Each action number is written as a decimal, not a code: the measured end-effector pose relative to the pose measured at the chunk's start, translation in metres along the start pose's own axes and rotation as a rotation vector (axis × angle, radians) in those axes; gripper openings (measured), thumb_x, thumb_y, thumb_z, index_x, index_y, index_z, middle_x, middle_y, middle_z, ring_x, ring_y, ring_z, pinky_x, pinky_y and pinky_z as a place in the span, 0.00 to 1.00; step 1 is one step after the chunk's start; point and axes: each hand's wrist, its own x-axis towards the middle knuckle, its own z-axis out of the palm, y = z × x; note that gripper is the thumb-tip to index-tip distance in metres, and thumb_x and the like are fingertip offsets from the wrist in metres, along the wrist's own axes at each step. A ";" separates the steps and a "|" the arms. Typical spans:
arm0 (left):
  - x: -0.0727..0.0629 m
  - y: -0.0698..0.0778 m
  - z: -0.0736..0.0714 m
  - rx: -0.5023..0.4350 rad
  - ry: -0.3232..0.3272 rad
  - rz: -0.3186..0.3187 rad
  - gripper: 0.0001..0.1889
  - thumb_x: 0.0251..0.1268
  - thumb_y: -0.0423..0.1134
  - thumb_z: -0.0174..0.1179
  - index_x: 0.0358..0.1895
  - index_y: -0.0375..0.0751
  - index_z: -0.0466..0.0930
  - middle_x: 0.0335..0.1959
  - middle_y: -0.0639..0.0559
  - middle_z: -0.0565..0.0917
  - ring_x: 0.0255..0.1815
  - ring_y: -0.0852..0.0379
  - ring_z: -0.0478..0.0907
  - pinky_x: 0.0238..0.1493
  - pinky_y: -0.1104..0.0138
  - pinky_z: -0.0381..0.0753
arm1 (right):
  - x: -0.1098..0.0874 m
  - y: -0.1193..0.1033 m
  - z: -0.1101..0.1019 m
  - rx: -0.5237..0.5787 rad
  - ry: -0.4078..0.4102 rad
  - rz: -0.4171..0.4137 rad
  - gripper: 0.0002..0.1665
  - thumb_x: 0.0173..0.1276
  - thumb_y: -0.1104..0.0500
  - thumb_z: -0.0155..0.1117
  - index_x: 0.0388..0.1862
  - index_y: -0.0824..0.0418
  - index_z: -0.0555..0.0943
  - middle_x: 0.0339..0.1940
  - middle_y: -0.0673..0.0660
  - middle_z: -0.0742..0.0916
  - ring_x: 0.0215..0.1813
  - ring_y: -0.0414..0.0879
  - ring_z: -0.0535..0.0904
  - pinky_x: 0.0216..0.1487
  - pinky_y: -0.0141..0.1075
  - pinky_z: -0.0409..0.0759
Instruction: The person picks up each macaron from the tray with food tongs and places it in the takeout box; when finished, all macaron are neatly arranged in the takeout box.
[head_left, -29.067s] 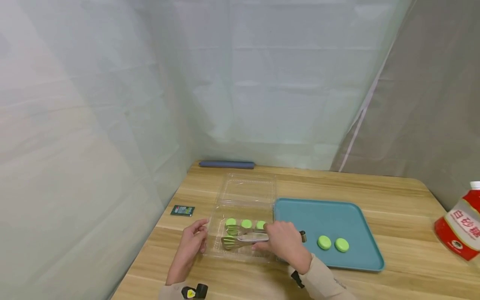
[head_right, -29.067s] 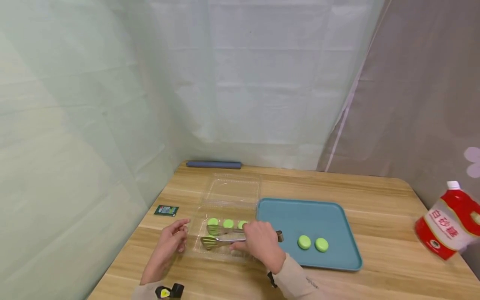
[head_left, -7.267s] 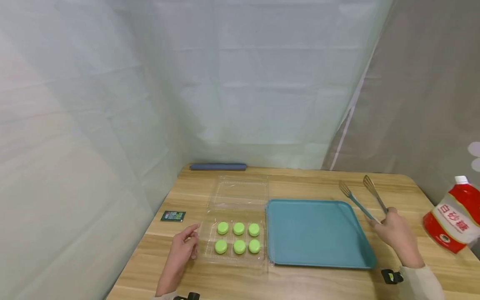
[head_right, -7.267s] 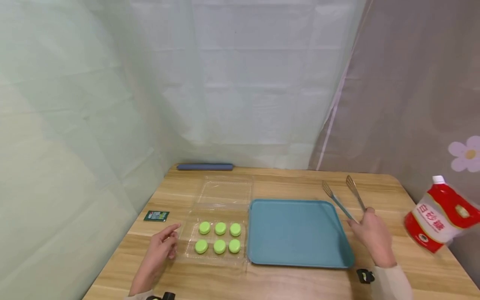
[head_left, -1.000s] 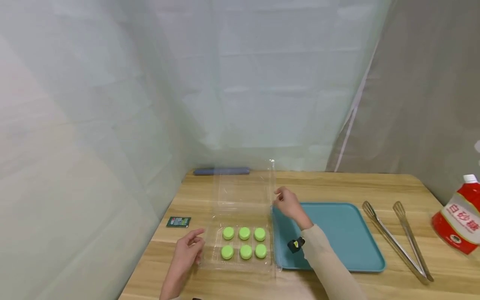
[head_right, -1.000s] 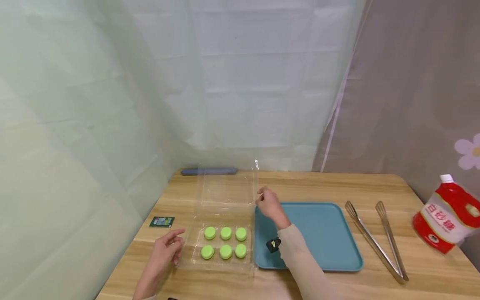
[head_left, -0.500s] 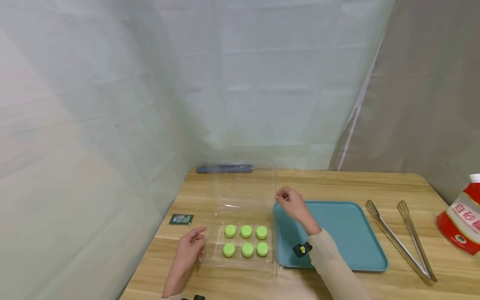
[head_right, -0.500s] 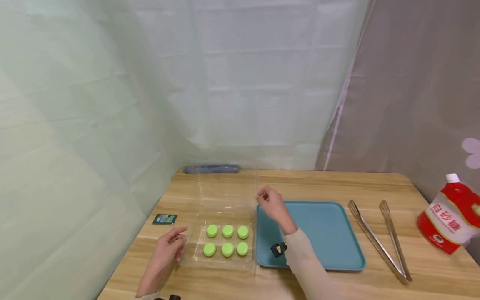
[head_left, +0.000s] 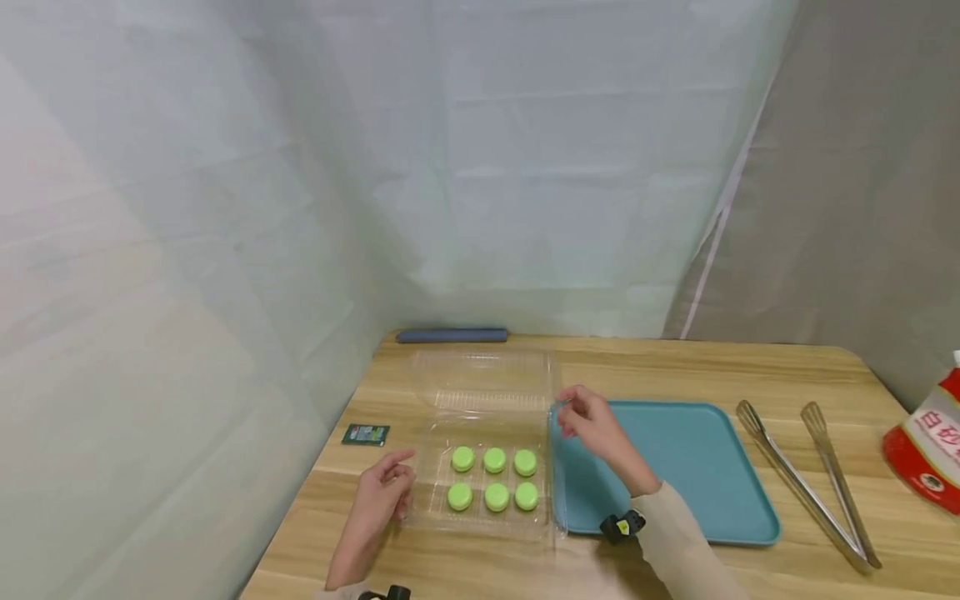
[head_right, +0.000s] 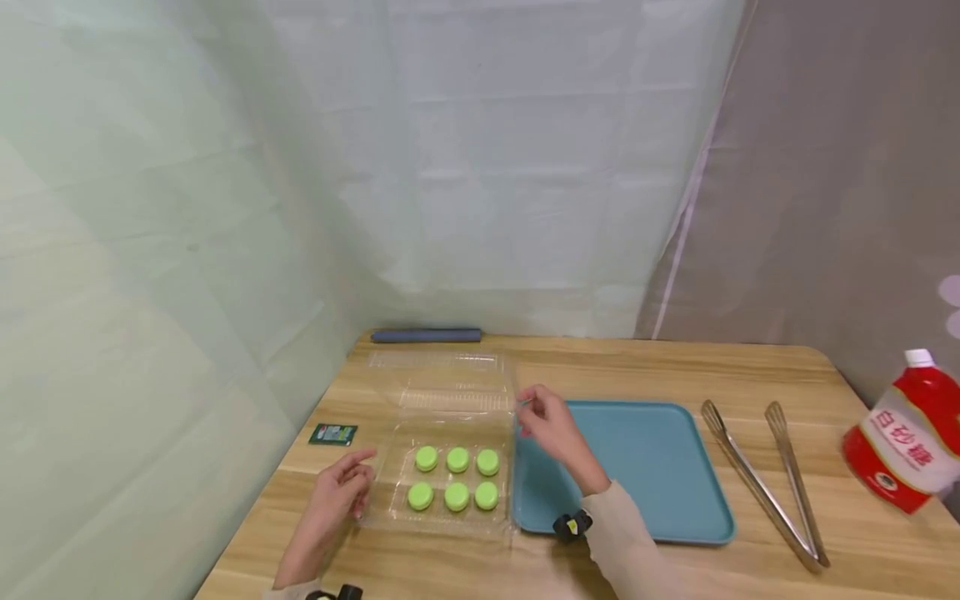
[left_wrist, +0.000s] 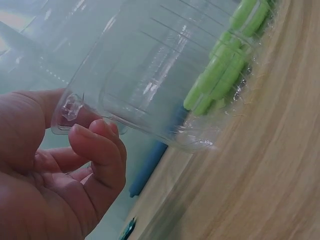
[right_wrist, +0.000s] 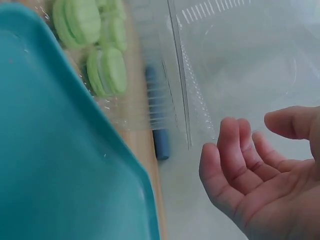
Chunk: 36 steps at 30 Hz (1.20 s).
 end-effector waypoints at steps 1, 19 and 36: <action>0.000 0.000 0.000 -0.006 0.000 0.002 0.24 0.66 0.22 0.54 0.66 0.24 0.70 0.35 0.43 0.78 0.19 0.61 0.70 0.16 0.74 0.68 | -0.002 0.000 -0.001 0.023 -0.011 0.001 0.14 0.73 0.72 0.50 0.54 0.78 0.72 0.32 0.63 0.83 0.30 0.49 0.81 0.35 0.39 0.84; -0.007 0.007 0.001 0.021 0.008 -0.012 0.14 0.72 0.25 0.48 0.56 0.23 0.76 0.25 0.47 0.74 0.17 0.60 0.67 0.18 0.72 0.68 | -0.050 -0.030 0.013 0.176 -0.011 0.111 0.20 0.82 0.60 0.49 0.58 0.77 0.71 0.32 0.59 0.82 0.30 0.48 0.84 0.41 0.42 0.86; -0.047 0.026 0.006 0.042 0.015 0.022 0.35 0.85 0.51 0.25 0.67 0.20 0.66 0.69 0.26 0.66 0.68 0.30 0.65 0.54 0.52 0.82 | -0.091 -0.059 0.041 0.493 0.179 0.306 0.21 0.72 0.65 0.57 0.60 0.72 0.69 0.31 0.59 0.84 0.30 0.49 0.82 0.45 0.41 0.83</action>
